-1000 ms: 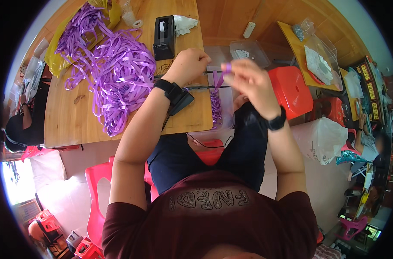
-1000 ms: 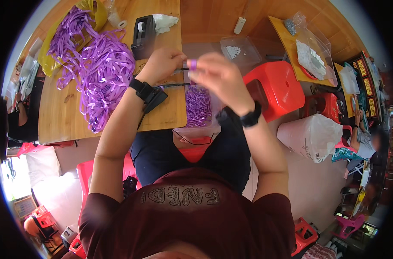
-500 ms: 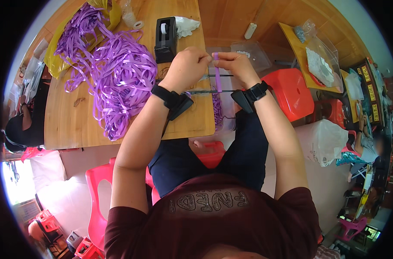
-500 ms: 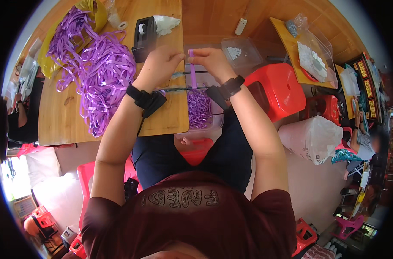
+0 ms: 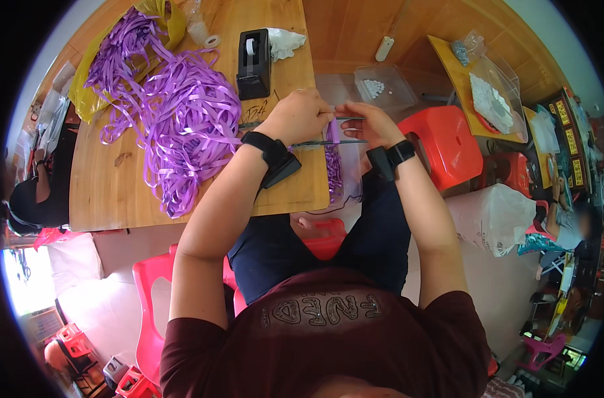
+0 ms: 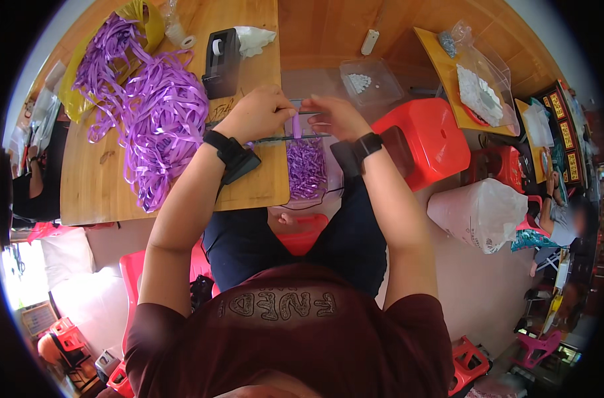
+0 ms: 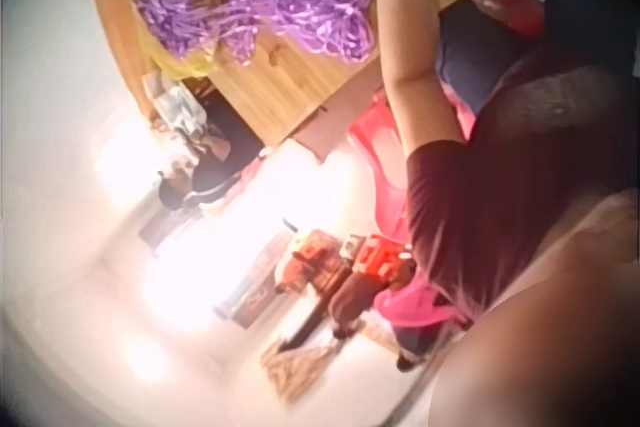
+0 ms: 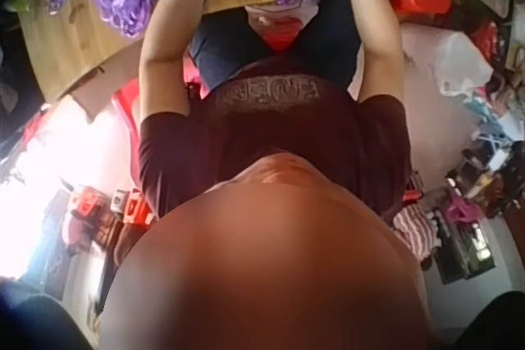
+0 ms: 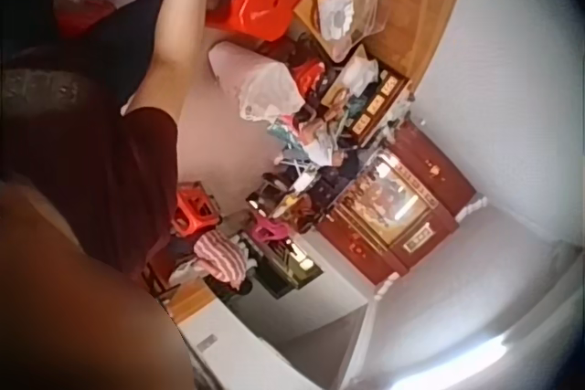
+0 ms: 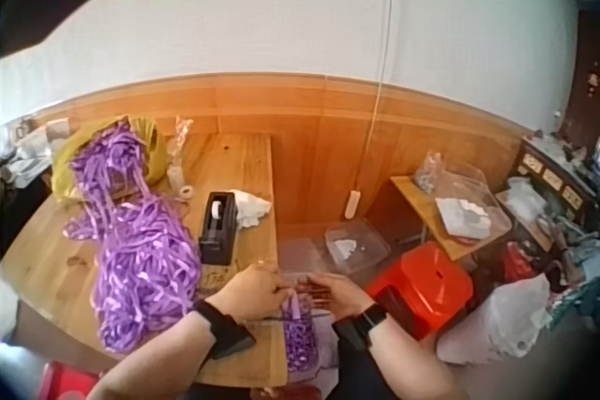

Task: Organizing and measuring purple ribbons at a workshop table against a fixed ruler.

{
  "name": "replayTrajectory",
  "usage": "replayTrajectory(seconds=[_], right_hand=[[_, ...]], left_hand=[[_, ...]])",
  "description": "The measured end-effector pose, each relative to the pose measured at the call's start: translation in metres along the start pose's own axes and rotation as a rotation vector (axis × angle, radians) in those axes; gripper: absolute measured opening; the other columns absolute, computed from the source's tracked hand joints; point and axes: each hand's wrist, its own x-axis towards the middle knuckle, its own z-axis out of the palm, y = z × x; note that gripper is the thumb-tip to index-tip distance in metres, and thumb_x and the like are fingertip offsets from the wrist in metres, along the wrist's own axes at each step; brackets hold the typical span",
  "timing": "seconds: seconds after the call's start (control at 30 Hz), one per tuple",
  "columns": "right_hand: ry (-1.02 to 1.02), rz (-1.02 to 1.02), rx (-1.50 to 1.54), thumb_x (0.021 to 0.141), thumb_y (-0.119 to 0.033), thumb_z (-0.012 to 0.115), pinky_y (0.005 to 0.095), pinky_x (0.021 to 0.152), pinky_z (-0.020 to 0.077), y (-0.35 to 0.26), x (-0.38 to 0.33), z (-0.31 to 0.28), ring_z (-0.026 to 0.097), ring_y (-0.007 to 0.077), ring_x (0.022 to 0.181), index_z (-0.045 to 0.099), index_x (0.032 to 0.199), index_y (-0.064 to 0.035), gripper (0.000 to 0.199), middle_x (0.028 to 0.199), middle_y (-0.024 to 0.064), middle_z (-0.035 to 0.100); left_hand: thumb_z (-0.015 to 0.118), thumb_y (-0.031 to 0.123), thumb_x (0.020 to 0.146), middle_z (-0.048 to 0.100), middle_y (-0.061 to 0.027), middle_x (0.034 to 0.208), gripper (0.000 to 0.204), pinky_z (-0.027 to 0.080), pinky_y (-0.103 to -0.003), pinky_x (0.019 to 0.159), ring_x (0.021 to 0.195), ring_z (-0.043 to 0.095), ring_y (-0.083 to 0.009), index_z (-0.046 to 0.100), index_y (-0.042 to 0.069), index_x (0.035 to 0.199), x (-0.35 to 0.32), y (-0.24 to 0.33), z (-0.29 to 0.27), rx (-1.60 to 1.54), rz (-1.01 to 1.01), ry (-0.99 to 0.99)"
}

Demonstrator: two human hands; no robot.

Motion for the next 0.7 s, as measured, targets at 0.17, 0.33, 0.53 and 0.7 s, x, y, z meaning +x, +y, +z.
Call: replayTrajectory(seconds=[0.17, 0.33, 0.53, 0.7], right_hand=[[-0.337, -0.266, 0.201, 0.100, -0.014, 0.056, 0.0349, 0.094, 0.0502, 0.044, -0.006, 0.012, 0.061, 0.0177, 0.114, 0.049, 0.142, -0.0039, 0.044, 0.134, 0.0063, 0.059], [-0.169, -0.340, 0.099, 0.099, -0.012, 0.059, 0.0298, 0.091, 0.0529, 0.066, -0.018, 0.027, 0.066, 0.0169, 0.106, 0.060, 0.129, -0.0012, 0.032, 0.120, 0.0108, 0.067], [-0.079, -0.281, 0.161, 0.097, -0.014, 0.063, 0.0252, 0.073, 0.0546, 0.067, -0.036, 0.039, 0.068, 0.0125, 0.082, 0.067, 0.115, -0.0003, 0.023, 0.098, 0.0078, 0.072], [0.004, -0.287, 0.066, 0.097, -0.021, 0.067, 0.0243, 0.068, 0.0518, 0.070, -0.037, 0.048, 0.063, 0.0100, 0.073, 0.071, 0.107, -0.0006, 0.023, 0.090, 0.0058, 0.072]], left_hand=[[0.063, 0.021, 0.089, 0.066, -0.0152, 0.094, 0.021, 0.049, -0.041, 0.085, 0.095, 0.062, -0.0339, 0.076, 0.005, 0.094, -0.001, -0.001, 0.000, -0.014, -0.007, 0.006], [0.064, 0.022, 0.089, 0.067, -0.0151, 0.094, 0.021, 0.050, -0.041, 0.084, 0.095, 0.062, -0.0335, 0.075, 0.005, 0.094, 0.001, -0.003, 0.001, -0.016, 0.006, -0.003], [0.065, 0.022, 0.089, 0.068, -0.0149, 0.095, 0.021, 0.051, -0.040, 0.083, 0.093, 0.064, -0.0328, 0.075, 0.004, 0.093, 0.000, -0.005, 0.001, -0.010, 0.019, 0.007], [0.065, 0.022, 0.089, 0.069, -0.0157, 0.093, 0.022, 0.051, -0.041, 0.083, 0.094, 0.064, -0.0331, 0.074, 0.003, 0.094, 0.000, -0.003, 0.003, 0.001, 0.020, 0.033]])
